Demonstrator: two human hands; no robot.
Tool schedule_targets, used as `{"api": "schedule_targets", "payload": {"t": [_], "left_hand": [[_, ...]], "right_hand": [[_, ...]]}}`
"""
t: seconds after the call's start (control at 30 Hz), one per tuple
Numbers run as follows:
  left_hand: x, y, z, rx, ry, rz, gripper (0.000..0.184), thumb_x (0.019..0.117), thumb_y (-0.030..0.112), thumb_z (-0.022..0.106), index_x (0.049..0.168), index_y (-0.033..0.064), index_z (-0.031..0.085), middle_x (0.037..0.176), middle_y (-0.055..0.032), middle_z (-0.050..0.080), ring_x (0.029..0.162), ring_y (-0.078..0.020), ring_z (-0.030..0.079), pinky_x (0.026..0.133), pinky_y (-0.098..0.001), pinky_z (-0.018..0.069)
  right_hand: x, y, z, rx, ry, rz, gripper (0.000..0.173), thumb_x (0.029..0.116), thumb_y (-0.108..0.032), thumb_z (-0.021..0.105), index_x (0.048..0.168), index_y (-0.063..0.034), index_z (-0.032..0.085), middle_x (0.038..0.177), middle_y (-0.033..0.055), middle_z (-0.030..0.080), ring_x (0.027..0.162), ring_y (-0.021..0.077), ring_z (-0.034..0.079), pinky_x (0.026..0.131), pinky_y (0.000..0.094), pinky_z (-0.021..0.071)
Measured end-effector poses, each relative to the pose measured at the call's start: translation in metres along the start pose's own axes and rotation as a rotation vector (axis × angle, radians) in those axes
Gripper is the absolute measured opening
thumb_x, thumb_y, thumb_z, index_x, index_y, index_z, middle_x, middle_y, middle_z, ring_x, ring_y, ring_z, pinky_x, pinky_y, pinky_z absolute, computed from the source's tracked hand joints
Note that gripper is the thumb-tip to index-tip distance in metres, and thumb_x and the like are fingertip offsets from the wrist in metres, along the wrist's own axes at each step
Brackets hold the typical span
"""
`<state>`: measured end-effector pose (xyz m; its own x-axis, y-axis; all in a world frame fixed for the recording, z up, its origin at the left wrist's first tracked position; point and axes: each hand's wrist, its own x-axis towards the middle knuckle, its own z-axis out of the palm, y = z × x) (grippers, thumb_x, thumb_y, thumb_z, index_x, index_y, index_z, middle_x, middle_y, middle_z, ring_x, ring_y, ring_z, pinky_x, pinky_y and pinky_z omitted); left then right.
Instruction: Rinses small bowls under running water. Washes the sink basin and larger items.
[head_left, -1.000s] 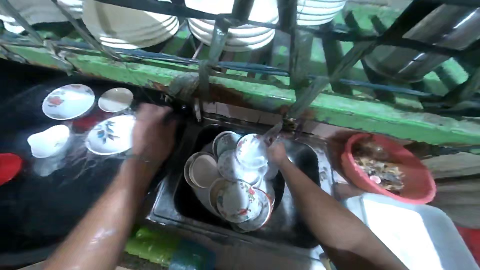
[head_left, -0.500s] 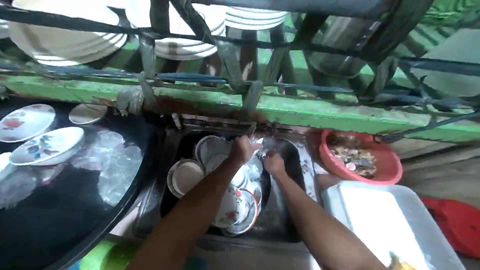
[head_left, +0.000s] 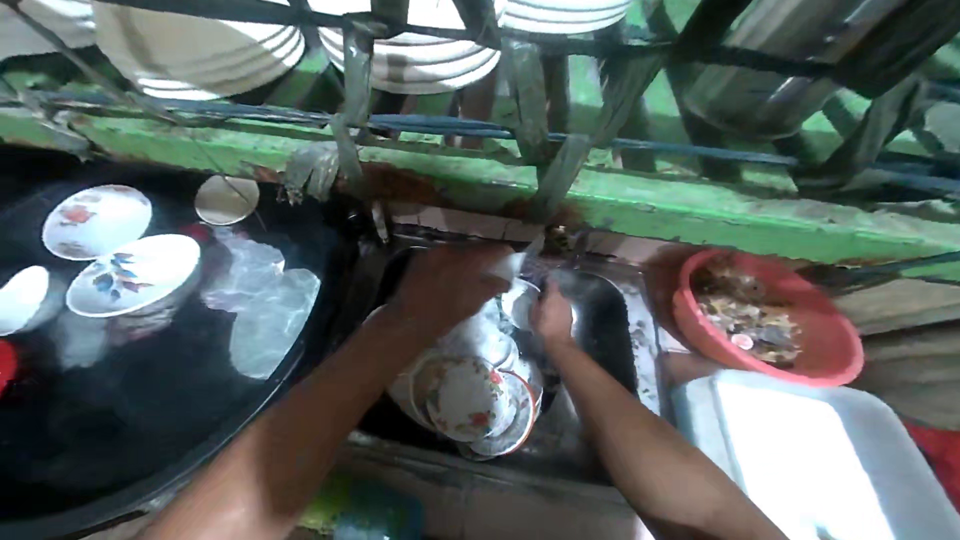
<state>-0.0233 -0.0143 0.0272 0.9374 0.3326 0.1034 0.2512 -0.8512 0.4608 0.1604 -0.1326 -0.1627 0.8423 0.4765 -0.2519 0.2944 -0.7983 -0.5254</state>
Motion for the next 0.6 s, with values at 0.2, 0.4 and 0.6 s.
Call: {"api": "schedule_targets", "payload": {"t": [0.2,0.4,0.6], "left_hand": [[-0.075,-0.089,-0.097,0.432,0.302,-0.206,0.028,0.1022,0.026,0.066,0.116,0.0017,0.072,0.109,-0.0289,0.071,0.098,-0.0531,0.069,0.080,-0.0754,0.0496],[-0.058,-0.102,-0.017,0.307,0.319,-0.094,0.023,0.1007,0.011,0.059,0.117,0.0002,0.072,0.119,-0.0243,0.069,0.116,-0.0416,0.065,0.101,-0.0579,0.0513],[0.056,-0.056,0.151,-0.059,-0.111,0.137,0.059,0.0885,-0.001,0.067,0.146,0.0044,0.055,0.155,-0.0203,0.048,0.145,-0.0361,0.044,0.119,-0.0547,0.0355]], "right_hand": [[0.023,-0.020,-0.002,0.635,0.006,-0.051,0.034,0.1072,-0.024,0.053,0.131,-0.0023,0.063,0.125,0.0222,0.066,0.117,0.0339,0.063,0.099,0.0569,0.0505],[0.020,-0.029,-0.016,0.707,-0.052,0.061,0.035,0.1065,-0.026,0.054,0.131,-0.0019,0.059,0.123,0.0208,0.063,0.108,0.0300,0.063,0.088,0.0520,0.0550],[-0.002,-0.040,-0.048,0.868,-0.186,0.105,0.035,0.1112,-0.025,0.041,0.132,-0.0043,0.060,0.113,0.0148,0.067,0.093,0.0246,0.068,0.078,0.0447,0.0598]]}}
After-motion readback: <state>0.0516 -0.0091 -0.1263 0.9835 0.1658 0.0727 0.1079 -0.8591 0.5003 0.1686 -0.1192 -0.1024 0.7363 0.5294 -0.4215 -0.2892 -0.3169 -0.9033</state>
